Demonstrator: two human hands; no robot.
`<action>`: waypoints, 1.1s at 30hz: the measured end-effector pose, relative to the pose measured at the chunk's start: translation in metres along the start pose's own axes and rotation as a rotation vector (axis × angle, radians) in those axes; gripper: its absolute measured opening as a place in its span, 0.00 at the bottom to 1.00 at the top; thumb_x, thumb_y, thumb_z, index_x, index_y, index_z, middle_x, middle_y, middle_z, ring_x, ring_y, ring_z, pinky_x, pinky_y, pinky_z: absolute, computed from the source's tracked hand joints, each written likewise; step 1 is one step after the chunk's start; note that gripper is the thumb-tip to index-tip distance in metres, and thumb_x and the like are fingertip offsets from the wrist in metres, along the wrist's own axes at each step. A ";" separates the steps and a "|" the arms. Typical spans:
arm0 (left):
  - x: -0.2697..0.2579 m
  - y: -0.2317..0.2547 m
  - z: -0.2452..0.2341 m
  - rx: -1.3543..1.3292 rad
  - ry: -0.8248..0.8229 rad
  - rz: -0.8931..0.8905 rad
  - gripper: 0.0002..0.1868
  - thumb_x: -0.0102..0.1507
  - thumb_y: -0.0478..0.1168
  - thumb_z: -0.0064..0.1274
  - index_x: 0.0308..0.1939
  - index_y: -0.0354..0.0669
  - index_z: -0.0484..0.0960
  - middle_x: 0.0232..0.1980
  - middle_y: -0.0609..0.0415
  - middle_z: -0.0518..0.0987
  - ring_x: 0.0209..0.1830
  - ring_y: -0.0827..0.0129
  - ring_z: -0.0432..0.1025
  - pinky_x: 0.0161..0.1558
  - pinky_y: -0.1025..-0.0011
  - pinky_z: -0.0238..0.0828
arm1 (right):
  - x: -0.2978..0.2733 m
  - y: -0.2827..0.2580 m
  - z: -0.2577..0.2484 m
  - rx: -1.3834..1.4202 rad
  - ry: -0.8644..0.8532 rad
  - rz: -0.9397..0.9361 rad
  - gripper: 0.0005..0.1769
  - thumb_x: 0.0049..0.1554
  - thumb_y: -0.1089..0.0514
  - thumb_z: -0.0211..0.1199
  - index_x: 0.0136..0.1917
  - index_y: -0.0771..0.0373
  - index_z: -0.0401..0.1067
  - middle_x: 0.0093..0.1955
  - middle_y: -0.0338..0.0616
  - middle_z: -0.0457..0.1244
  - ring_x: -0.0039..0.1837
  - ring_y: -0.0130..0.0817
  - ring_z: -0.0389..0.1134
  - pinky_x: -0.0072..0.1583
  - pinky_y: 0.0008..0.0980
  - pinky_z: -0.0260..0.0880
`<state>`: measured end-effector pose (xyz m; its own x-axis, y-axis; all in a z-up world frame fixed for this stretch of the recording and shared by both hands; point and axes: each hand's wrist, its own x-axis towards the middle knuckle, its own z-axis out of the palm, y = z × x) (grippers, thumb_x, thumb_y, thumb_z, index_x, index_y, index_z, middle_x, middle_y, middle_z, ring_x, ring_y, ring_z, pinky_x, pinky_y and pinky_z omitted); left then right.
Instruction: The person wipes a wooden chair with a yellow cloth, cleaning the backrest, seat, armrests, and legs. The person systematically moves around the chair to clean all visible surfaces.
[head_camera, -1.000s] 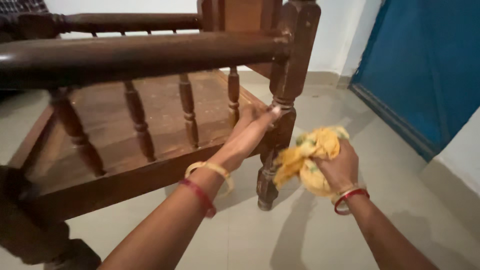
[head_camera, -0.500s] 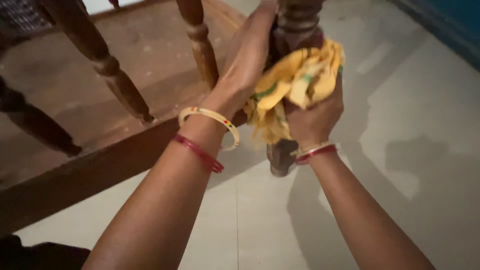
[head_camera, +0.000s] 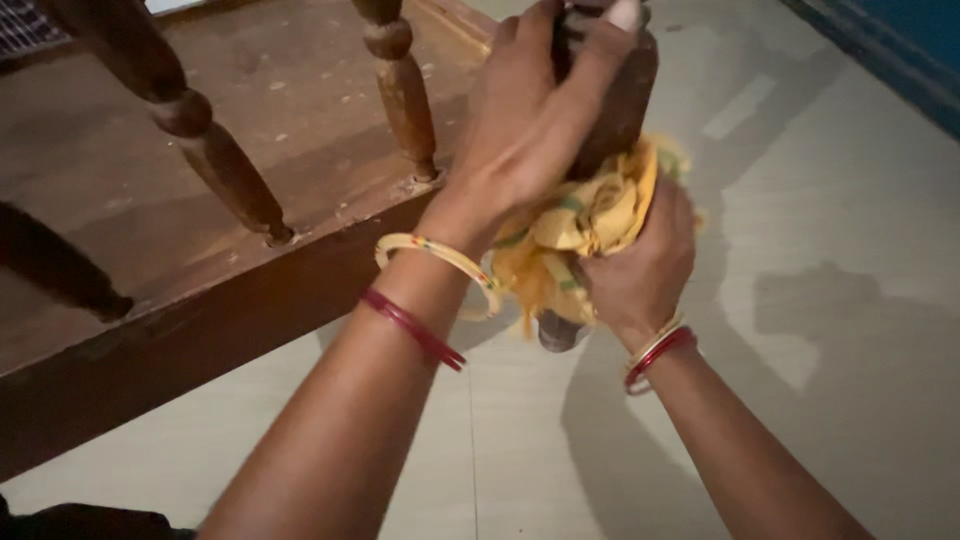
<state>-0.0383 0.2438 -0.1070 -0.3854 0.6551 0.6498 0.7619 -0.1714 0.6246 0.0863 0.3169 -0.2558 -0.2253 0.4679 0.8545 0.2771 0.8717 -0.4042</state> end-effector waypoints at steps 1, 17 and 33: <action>-0.003 0.000 0.002 0.047 -0.003 -0.019 0.41 0.65 0.68 0.43 0.61 0.32 0.75 0.56 0.38 0.79 0.54 0.48 0.77 0.58 0.56 0.72 | 0.001 -0.001 0.004 0.009 0.052 -0.040 0.48 0.49 0.45 0.83 0.72 0.66 0.62 0.66 0.52 0.63 0.69 0.54 0.64 0.69 0.50 0.65; -0.014 -0.008 0.017 0.216 0.113 0.160 0.31 0.63 0.56 0.58 0.57 0.34 0.73 0.53 0.39 0.78 0.54 0.45 0.75 0.52 0.51 0.72 | -0.063 0.042 0.060 -0.058 0.071 0.000 0.45 0.52 0.41 0.78 0.73 0.62 0.63 0.67 0.50 0.62 0.66 0.51 0.67 0.65 0.43 0.70; -0.017 -0.004 0.019 0.288 0.130 0.133 0.48 0.59 0.54 0.61 0.72 0.29 0.57 0.68 0.36 0.68 0.66 0.43 0.68 0.60 0.53 0.71 | -0.053 0.000 0.043 -0.113 -0.068 0.248 0.49 0.43 0.44 0.80 0.68 0.68 0.63 0.61 0.54 0.64 0.62 0.58 0.63 0.61 0.52 0.66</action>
<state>-0.0254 0.2472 -0.1286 -0.3218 0.5385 0.7787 0.9185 -0.0220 0.3948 0.0580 0.2986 -0.3150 -0.1986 0.6772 0.7085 0.4333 0.7090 -0.5563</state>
